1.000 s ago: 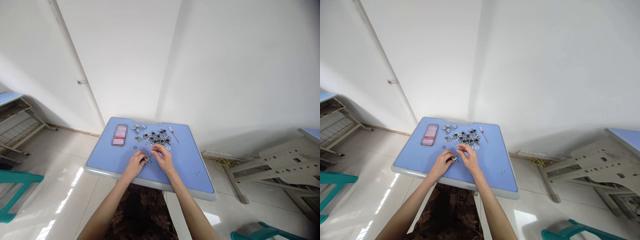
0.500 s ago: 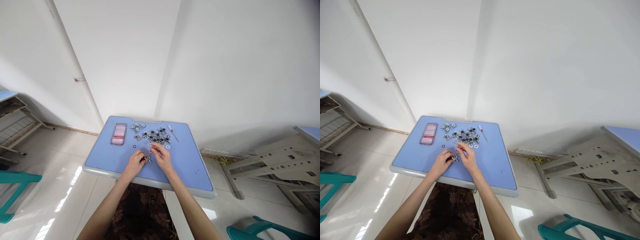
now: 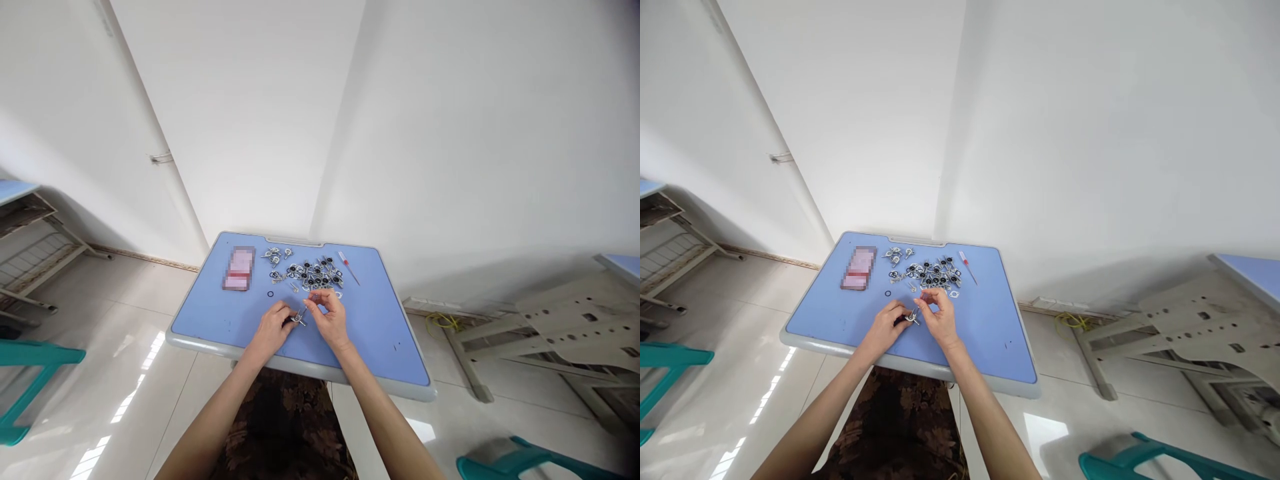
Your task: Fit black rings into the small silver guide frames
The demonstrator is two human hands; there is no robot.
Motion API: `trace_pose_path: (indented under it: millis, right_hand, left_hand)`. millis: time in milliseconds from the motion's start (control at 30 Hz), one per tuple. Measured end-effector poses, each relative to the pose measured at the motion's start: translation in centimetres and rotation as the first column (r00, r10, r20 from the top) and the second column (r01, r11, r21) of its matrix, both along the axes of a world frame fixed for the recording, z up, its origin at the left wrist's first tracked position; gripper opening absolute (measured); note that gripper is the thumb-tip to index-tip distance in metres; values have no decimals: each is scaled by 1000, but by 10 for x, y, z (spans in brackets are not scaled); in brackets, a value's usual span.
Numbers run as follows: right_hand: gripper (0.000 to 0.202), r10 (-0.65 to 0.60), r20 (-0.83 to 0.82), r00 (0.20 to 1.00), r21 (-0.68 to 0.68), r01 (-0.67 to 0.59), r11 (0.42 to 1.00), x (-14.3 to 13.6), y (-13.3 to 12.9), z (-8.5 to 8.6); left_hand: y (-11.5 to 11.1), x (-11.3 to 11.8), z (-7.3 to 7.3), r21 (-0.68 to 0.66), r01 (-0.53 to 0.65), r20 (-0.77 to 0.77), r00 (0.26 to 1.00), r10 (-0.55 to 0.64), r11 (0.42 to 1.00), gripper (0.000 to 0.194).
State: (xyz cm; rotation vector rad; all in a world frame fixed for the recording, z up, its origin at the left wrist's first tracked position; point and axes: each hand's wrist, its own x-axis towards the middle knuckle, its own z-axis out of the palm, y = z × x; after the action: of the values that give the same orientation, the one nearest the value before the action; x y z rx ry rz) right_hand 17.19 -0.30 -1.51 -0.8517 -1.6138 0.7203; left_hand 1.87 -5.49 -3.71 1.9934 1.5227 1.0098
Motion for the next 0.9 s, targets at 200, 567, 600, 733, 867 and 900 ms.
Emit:
trace_pose_path:
  millis: [200, 567, 600, 733, 867, 900]
  right_hand:
    - [22, 65, 159, 985, 128, -86, 988, 0, 0, 3]
    - [14, 72, 36, 997, 23, -73, 997, 1, 1, 4]
    - [17, 73, 48, 996, 39, -75, 996, 0, 1, 4]
    - [30, 135, 159, 978, 128, -156, 979, 3, 0, 6]
    - [30, 214, 128, 968, 81, -225, 971, 7, -1, 7]
    - [26, 204, 99, 974, 55, -210, 976, 7, -1, 7]
  left_hand:
    - [-1, 1, 4, 4, -4, -3, 1000, 4, 1000, 12]
    - [-1, 1, 6, 7, -1, -4, 1000, 1, 1000, 11]
    - [-1, 1, 5, 8, -1, -3, 1000, 1, 1000, 11]
    - [-1, 2, 5, 4, -2, 4, 1000, 2, 1000, 11]
    - [-1, 2, 5, 2, -6, 1, 1000, 6, 1000, 10]
    - [-1, 1, 4, 4, -6, 1, 1000, 6, 1000, 10]
